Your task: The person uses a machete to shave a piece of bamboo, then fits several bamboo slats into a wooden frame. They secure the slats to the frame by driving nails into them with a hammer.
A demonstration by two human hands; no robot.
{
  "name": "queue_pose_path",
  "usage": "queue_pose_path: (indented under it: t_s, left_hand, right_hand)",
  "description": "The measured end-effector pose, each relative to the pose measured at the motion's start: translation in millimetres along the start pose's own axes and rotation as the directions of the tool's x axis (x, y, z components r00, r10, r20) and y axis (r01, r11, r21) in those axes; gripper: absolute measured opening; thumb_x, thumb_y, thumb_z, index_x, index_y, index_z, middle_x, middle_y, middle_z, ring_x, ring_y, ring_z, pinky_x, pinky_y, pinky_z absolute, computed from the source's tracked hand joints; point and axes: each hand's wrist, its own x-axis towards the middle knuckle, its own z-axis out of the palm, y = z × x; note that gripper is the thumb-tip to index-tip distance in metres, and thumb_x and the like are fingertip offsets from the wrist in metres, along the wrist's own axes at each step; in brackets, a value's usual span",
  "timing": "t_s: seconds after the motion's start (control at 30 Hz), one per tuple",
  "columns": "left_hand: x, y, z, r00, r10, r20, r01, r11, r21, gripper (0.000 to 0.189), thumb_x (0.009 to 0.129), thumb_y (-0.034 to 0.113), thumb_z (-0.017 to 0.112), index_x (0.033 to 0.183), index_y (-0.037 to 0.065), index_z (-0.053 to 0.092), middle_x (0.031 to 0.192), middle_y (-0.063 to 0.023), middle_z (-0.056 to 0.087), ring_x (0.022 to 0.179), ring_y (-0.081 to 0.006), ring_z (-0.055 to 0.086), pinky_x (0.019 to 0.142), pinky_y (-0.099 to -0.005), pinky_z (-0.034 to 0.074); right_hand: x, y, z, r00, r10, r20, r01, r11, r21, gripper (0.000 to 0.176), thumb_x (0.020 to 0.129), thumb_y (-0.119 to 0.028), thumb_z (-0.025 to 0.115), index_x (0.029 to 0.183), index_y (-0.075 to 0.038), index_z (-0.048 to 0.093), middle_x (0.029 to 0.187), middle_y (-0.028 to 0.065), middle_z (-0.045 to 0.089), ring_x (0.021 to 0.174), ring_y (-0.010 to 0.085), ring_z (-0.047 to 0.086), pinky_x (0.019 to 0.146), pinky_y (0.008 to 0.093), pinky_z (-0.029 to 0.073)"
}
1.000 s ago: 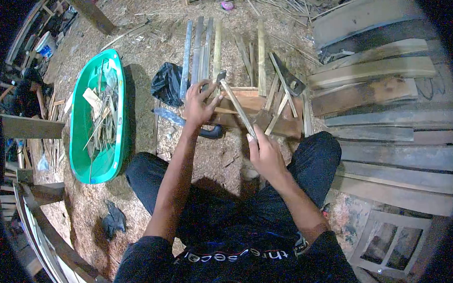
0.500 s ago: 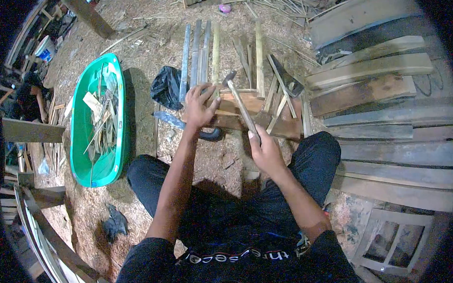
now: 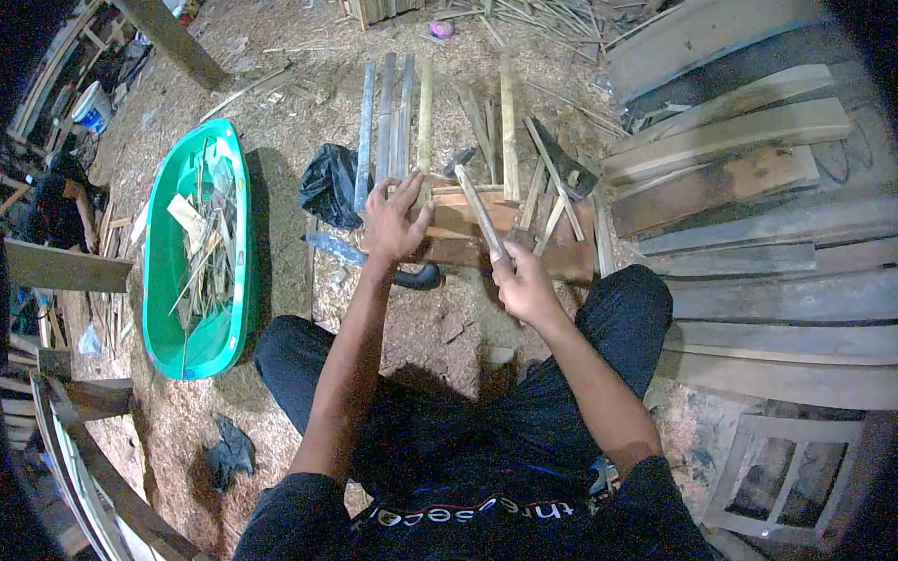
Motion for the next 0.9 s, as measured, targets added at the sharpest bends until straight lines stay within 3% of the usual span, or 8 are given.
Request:
queue_pose_path:
  t_s: [0.07, 0.17, 0.27, 0.37, 0.47, 0.67, 0.77, 0.9]
  left_hand:
    - [0, 0, 0, 1.0, 0.002, 0.001, -0.002, 1.0, 0.006, 0.056, 0.088, 0.036, 0.062, 0.138, 0.012, 0.057, 0.147, -0.0025, 0.053, 0.13, -0.0352, 0.042, 0.115, -0.0491, 0.022]
    - [0, 2, -6, 1.0, 0.023, 0.017, -0.023, 1.0, -0.006, 0.055, 0.089, 0.036, 0.061, 0.139, 0.013, 0.057, 0.146, -0.0025, 0.053, 0.13, -0.0358, 0.042, 0.116, -0.0479, 0.022]
    - [-1, 2, -8, 0.999, 0.032, 0.025, -0.032, 0.999, 0.006, 0.055, 0.09, 0.038, 0.061, 0.139, 0.013, 0.057, 0.146, -0.0031, 0.054, 0.131, -0.0362, 0.041, 0.116, -0.0472, 0.022]
    - [-3, -11, -5, 0.996, 0.083, 0.034, -0.082, 0.996, -0.022, 0.054, 0.091, 0.037, 0.061, 0.139, 0.013, 0.057, 0.145, -0.0034, 0.054, 0.132, -0.0367, 0.041, 0.116, -0.047, 0.024]
    - [-1, -15, -6, 0.994, 0.11, 0.024, -0.108, 0.993, -0.047, 0.05, 0.091, 0.03, 0.063, 0.137, 0.012, 0.058, 0.145, -0.0032, 0.055, 0.128, -0.0356, 0.045, 0.114, -0.0465, 0.029]
    - [-2, -14, -6, 0.991, 0.135, -0.008, -0.136, 0.99, -0.025, 0.045, 0.09, 0.026, 0.064, 0.132, 0.011, 0.062, 0.144, -0.0032, 0.055, 0.125, -0.0351, 0.046, 0.111, -0.0465, 0.032]
    - [-3, -14, -6, 0.99, 0.142, -0.016, -0.143, 0.989, -0.025, 0.045, 0.091, 0.026, 0.064, 0.133, 0.01, 0.061, 0.144, -0.0031, 0.055, 0.125, -0.035, 0.047, 0.111, -0.0467, 0.033]
    - [-4, -13, -6, 0.99, 0.138, -0.016, -0.138, 0.99, -0.021, 0.045, 0.091, 0.025, 0.063, 0.133, 0.01, 0.061, 0.145, -0.003, 0.055, 0.124, -0.0352, 0.047, 0.111, -0.047, 0.033]
  right_hand:
    - [0, 2, -1, 1.0, -0.021, 0.008, 0.021, 1.0, -0.008, 0.018, 0.104, -0.023, 0.051, 0.115, -0.009, 0.056, 0.066, -0.005, 0.044, 0.042, 0.0028, 0.037, 0.035, 0.0225, 0.026]
    - [14, 28, -9, 0.974, -0.226, 0.001, 0.22, 0.951, -0.217, 0.022, 0.104, -0.023, 0.052, 0.117, -0.005, 0.057, 0.069, -0.0033, 0.049, 0.048, 0.0063, 0.046, 0.043, 0.0242, 0.036]
    - [6, 28, -3, 0.834, -0.552, -0.025, 0.49, 0.76, -0.426, 0.027, 0.103, -0.019, 0.052, 0.12, 0.001, 0.057, 0.078, 0.005, 0.059, 0.064, 0.0165, 0.058, 0.062, 0.0296, 0.049]
    - [-32, -12, 3, 0.878, -0.477, 0.029, 0.429, 0.759, -0.49, 0.034, 0.102, -0.014, 0.051, 0.128, 0.006, 0.053, 0.099, 0.0196, 0.069, 0.093, 0.0303, 0.067, 0.085, 0.0371, 0.051]
    - [-44, -18, 7, 0.87, -0.489, 0.066, 0.458, 0.751, -0.475, 0.04, 0.1, -0.012, 0.051, 0.135, 0.007, 0.049, 0.114, 0.0308, 0.065, 0.111, 0.0368, 0.065, 0.092, 0.0403, 0.049]
    - [-45, -20, 10, 0.874, -0.477, 0.094, 0.446, 0.711, -0.544, 0.044, 0.099, -0.008, 0.051, 0.14, 0.007, 0.046, 0.121, 0.0338, 0.061, 0.114, 0.0413, 0.063, 0.093, 0.0407, 0.049]
    - [-48, -32, 14, 0.764, -0.641, 0.069, 0.576, 0.631, -0.52, 0.047, 0.097, -0.008, 0.052, 0.141, 0.007, 0.043, 0.116, 0.0357, 0.061, 0.109, 0.048, 0.061, 0.092, 0.0459, 0.05]
    - [-40, -22, 2, 0.852, -0.506, 0.136, 0.472, 0.63, -0.617, 0.046, 0.097, -0.008, 0.05, 0.141, 0.007, 0.043, 0.117, 0.0352, 0.061, 0.109, 0.0482, 0.061, 0.093, 0.0456, 0.05]
